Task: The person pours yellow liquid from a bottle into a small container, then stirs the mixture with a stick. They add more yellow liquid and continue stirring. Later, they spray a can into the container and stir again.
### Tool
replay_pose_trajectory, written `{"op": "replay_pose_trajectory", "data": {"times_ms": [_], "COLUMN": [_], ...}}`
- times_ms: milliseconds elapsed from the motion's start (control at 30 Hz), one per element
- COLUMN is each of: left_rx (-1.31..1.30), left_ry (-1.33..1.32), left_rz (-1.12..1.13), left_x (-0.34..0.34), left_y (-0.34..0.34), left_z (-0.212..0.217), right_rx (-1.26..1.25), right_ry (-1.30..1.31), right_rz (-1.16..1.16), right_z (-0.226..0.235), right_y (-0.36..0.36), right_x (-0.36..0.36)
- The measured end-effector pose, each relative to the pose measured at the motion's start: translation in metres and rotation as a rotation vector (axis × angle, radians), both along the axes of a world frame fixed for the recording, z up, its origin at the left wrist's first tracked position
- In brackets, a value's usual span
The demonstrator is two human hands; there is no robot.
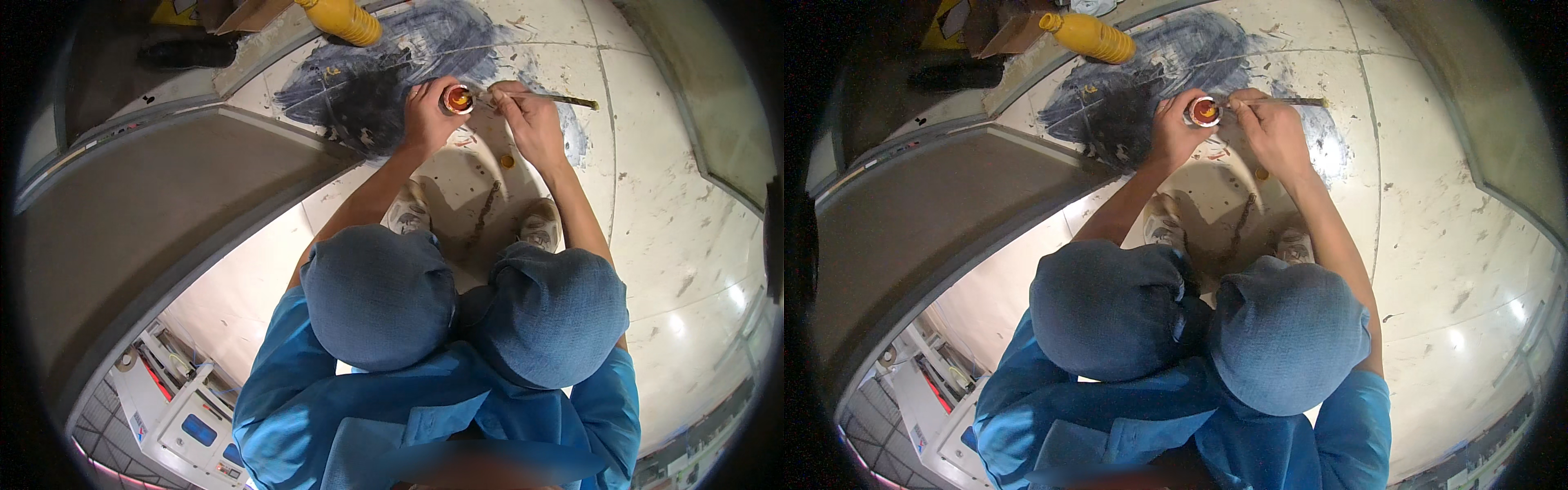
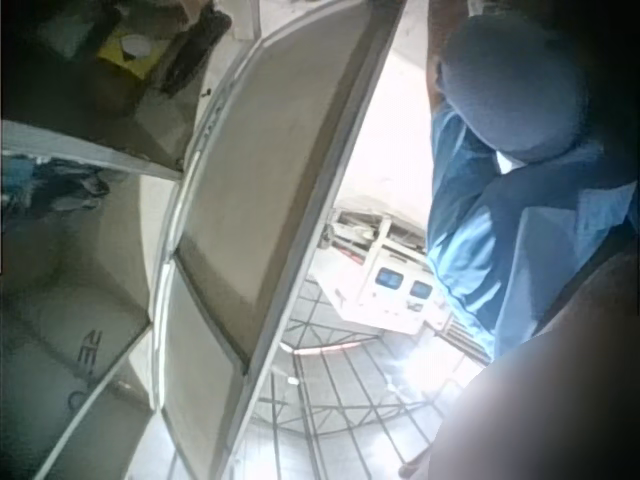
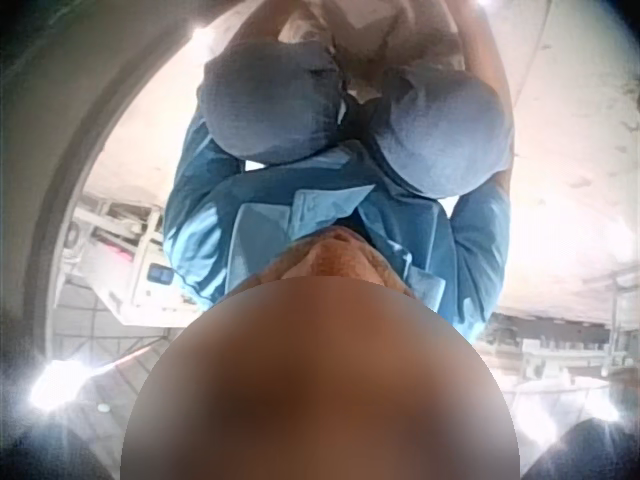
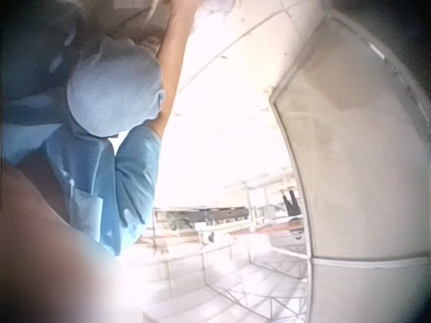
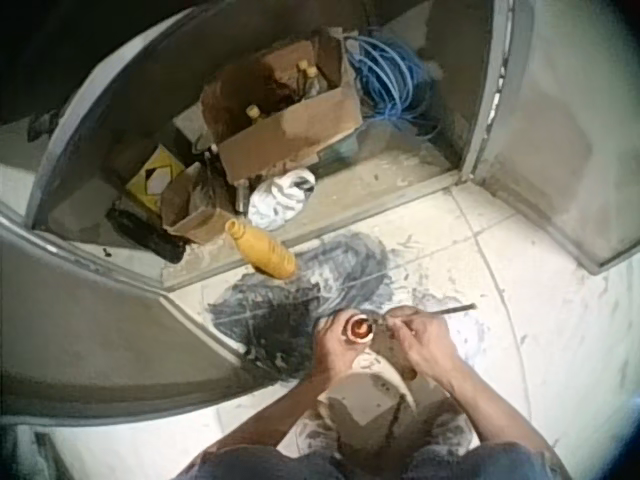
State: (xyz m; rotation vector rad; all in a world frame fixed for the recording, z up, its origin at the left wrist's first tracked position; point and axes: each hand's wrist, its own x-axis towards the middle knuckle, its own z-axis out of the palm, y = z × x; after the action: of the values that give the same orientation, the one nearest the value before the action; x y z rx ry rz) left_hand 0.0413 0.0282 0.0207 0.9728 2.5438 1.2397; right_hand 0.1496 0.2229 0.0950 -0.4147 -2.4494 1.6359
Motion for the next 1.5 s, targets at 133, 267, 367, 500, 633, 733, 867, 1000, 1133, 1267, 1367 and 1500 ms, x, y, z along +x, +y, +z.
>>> {"op": "replay_pose_trajectory", "data": {"times_ms": [133,267,367,500,633,733,867,1000,1133,1267,1367,1500], "left_rx": [-0.029,-0.055,-0.032,-0.057,-0.026,-0.047,-0.029,-0.018,-0.057,-0.026,-0.017,-0.016], "left_ry": [0.025,0.021,0.055,0.029,0.023,0.008,0.02,0.035,-0.015,-0.012,-0.005,-0.016], "left_rz": [-0.011,-0.036,-0.059,-0.06,-0.075,-0.082,-0.087,-0.093,-0.099,-0.113,-0.117,-0.125], "left_x": [0.006,0.01,0.011,0.015,0.017,0.019,0.022,0.022,0.023,0.023,0.022,0.022], "left_y": [0.0,0.004,0.006,0.007,0.005,0.004,0.005,0.005,0.005,0.004,0.005,0.005], "left_z": [0.01,0.016,0.02,0.024,0.024,0.023,0.021,0.021,0.022,0.021,0.02,0.019], "right_rx": [-0.292,-0.334,-0.282,-0.427,-0.364,-0.408,-0.342,-0.265,-0.349,-0.31,-0.252,-0.486], "right_ry": [-0.031,-0.041,-0.037,-0.035,0.016,-0.036,-0.057,0.002,-0.026,-0.036,-0.002,0.038], "right_rz": [-0.067,-0.075,-0.106,-0.105,-0.129,-0.131,-0.144,-0.122,-0.149,-0.156,-0.134,-0.21], "right_z": [0.006,0.011,0.013,0.009,0.003,0.002,0.004,0.007,0.007,0.006,0.006,0.007], "right_y": [0.002,0.008,0.01,0.009,0.009,0.011,0.011,0.008,0.009,0.009,0.007,0.006], "right_x": [0.011,0.021,0.028,0.033,0.035,0.035,0.037,0.039,0.039,0.041,0.043,0.044]}}
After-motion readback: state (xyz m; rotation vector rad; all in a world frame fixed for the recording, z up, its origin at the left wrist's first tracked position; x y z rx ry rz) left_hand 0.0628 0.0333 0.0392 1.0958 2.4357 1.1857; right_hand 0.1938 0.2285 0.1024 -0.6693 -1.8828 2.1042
